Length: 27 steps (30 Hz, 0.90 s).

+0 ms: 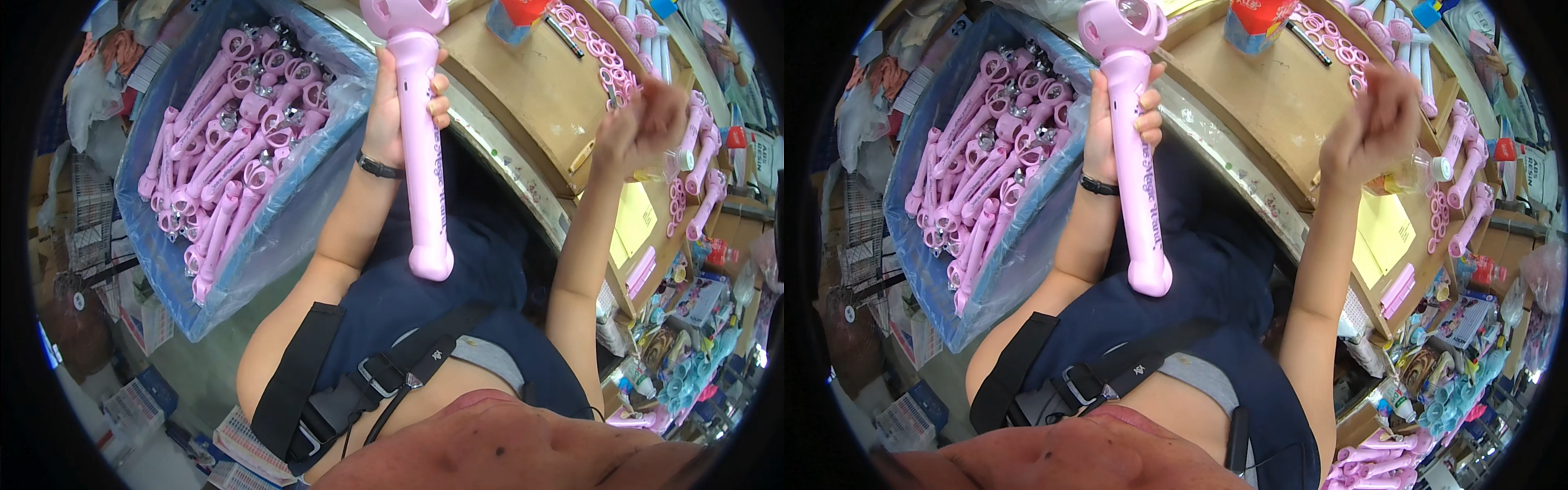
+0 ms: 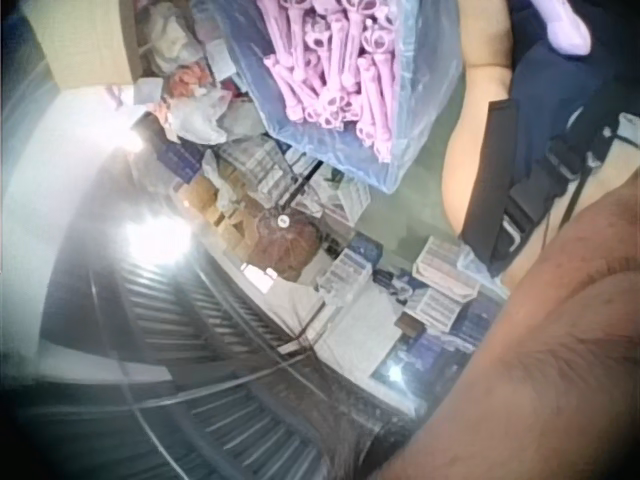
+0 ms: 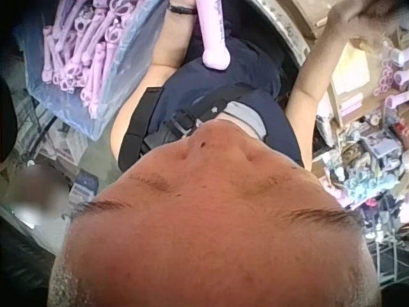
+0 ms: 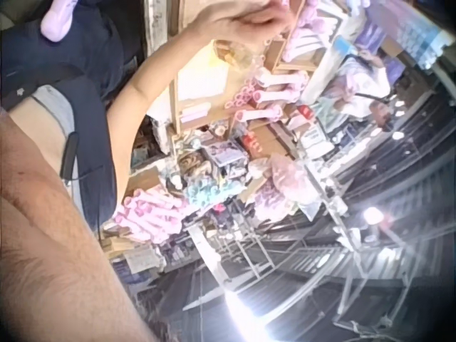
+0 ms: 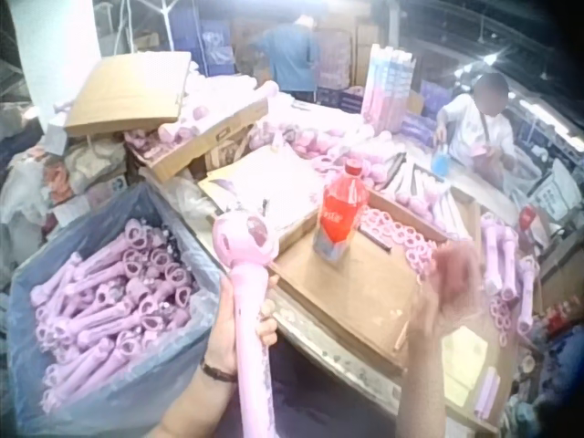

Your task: The person assembles pink plastic wands by inserting small metal pieces into the top, wiping the wand with a cloth, and attaching a pink ring to the handle. The person repeats this process for multiple wands.

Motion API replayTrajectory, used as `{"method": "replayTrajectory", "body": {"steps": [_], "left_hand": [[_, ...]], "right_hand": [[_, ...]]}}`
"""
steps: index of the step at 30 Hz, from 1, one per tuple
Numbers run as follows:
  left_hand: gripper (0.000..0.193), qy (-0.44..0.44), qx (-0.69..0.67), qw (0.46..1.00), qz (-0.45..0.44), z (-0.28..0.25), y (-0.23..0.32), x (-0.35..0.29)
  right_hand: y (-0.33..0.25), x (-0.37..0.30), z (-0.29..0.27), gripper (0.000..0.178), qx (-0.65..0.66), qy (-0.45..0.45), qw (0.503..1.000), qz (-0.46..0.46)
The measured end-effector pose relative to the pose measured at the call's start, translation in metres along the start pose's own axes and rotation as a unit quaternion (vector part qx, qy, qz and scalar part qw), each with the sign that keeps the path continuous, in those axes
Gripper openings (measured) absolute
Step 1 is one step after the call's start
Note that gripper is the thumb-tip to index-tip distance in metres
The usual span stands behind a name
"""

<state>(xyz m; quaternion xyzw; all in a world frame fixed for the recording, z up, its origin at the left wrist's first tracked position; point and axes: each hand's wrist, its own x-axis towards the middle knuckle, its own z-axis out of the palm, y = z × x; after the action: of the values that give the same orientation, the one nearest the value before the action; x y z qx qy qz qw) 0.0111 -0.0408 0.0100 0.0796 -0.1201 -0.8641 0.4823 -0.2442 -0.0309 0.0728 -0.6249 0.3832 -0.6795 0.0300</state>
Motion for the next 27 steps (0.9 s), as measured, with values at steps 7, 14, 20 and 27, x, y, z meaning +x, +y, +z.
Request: {"method": "replayTrajectory", "body": {"steps": [7,14,20,27], "left_hand": [[0.069,0.12,-0.02,0.99,0.064,-0.03,0.023,0.013],[0.075,0.063,-0.071,0.992,0.088,-0.05,0.045,0.018],[0.075,0.059,-0.085,0.99,0.092,-0.042,0.041,0.017],[0.072,0.078,0.04,0.982,0.167,-0.02,0.032,0.016]], "right_hand": [[-0.005,-0.084,-0.01,0.026,-0.288,-0.127,0.942,0.119],[-0.048,-0.114,-0.002,0.018,-0.169,-0.175,0.942,0.23],[-0.067,-0.114,0.004,0.012,-0.027,-0.216,0.939,0.268],[-0.086,-0.117,0.015,0.066,0.341,-0.255,0.797,0.428]]}}
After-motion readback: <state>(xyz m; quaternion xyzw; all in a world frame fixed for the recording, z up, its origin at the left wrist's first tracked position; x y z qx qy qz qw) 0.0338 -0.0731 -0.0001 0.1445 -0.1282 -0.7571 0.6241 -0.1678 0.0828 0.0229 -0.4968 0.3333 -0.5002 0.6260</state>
